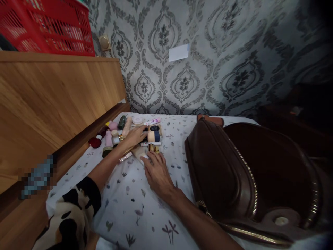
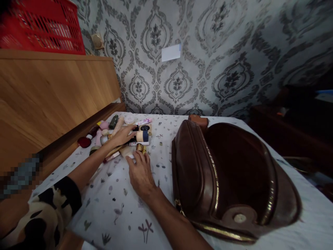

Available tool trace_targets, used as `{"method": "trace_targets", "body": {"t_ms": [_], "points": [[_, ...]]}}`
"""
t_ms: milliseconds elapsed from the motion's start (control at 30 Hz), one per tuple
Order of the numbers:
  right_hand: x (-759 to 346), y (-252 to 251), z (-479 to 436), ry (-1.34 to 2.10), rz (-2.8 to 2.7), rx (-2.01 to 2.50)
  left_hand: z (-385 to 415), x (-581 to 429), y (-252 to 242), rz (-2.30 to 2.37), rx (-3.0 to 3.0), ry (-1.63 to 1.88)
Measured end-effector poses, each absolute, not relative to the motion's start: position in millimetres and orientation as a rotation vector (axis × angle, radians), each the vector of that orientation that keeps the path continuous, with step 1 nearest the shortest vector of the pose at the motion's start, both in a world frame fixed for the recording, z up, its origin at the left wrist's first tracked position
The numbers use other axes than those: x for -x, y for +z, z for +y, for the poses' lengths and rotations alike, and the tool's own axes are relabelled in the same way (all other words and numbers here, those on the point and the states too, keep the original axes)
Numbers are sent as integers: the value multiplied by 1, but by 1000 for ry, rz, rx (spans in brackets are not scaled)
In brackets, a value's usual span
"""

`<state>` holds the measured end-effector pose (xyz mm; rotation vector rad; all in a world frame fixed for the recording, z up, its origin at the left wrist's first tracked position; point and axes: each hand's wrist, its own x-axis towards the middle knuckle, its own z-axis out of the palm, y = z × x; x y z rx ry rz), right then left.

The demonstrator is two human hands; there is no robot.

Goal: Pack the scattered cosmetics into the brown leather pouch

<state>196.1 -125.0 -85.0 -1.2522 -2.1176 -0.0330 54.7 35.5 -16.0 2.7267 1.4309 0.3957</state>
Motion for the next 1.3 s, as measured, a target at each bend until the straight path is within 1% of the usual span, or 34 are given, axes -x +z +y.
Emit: {"method": "trace_targets", "body": {"t_ms": [267, 767, 1000, 1300], "points": [[-196, -82, -125, 4, -2125, 1273, 12, -90, -30, 1206, -2754, 441], [-195, -87, -123, -16, -2115, 1295, 13, -76, -36, 1344, -2731, 345], [-196, -85, -123, 32, -2124, 1299, 14, -78, -31, 1311, -2727, 403], [-197, -79, -125, 43, -2126, 1312, 7, -106, -27, 1282, -2642, 444]]}}
